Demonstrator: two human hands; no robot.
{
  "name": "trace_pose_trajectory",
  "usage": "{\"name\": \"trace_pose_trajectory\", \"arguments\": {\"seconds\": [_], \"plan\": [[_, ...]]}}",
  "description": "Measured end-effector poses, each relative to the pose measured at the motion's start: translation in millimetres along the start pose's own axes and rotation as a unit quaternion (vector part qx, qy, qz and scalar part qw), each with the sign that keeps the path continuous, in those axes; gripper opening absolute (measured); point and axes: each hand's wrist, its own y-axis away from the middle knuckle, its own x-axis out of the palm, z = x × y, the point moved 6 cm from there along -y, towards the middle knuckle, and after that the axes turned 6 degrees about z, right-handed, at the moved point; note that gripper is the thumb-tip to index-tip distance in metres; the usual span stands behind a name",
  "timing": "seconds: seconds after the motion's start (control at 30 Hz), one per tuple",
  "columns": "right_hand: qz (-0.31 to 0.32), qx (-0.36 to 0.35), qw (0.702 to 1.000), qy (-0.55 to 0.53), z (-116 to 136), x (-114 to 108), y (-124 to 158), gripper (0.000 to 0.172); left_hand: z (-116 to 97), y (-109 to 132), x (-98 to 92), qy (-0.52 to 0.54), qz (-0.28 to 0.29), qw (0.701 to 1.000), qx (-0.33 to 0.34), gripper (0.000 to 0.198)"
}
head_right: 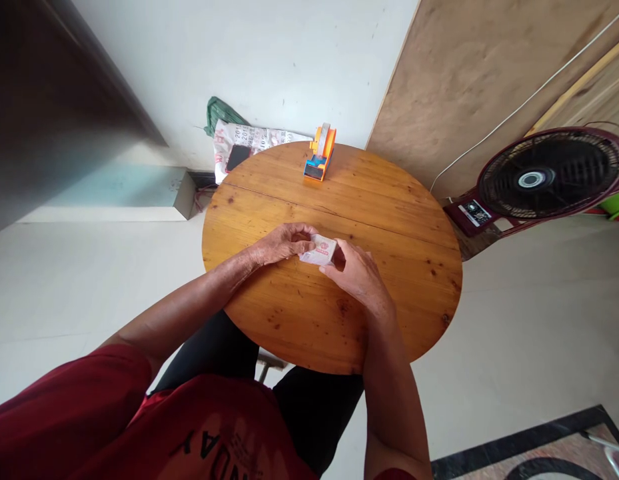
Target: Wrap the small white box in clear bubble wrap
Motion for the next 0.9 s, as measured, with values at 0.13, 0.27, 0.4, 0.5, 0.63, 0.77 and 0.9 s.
{"name": "trace_pose_trajectory", "arguments": {"seconds": [0.13, 0.27, 0.4, 0.5, 0.63, 0.77, 0.9], "plan": [[-0.027, 0.0, 0.999, -0.039, -11.5, -8.5, 2.5, 0.055, -0.7, 1.2, -4.2, 0.002, -0.049, 0.999, -0.017, 0.033], [-0.083, -0.013, 0.994, -0.069, -17.9, -15.9, 0.6, 0.048, -3.1, 2.0, -15.3, 0.033, -0.14, 0.989, -0.036, 0.013], [-0.131, 0.01, 0.987, -0.093, -25.7, -20.4, -1.0, 0.037, -6.1, 1.7, -18.5, 0.045, -0.158, 0.986, -0.034, 0.006], [-0.16, 0.02, 0.982, -0.104, -28.5, -23.3, -0.9, 0.026, -6.5, 0.8, -16.4, 0.034, -0.138, 0.989, -0.026, 0.004], [-0.189, 0.019, 0.976, -0.108, -26.0, -25.1, -0.5, 0.02, -7.0, 0.9, -13.9, 0.01, -0.12, 0.992, -0.024, 0.008], [-0.204, 0.001, 0.973, -0.11, -20.2, -21.9, -2.0, 0.022, -9.5, 2.4, -12.7, -0.03, -0.107, 0.993, -0.026, 0.004], [-0.215, -0.033, 0.969, -0.119, -15.4, -14.5, -5.1, 0.02, -10.1, 2.8, -11.2, -0.054, -0.092, 0.994, -0.012, 0.003]]}}
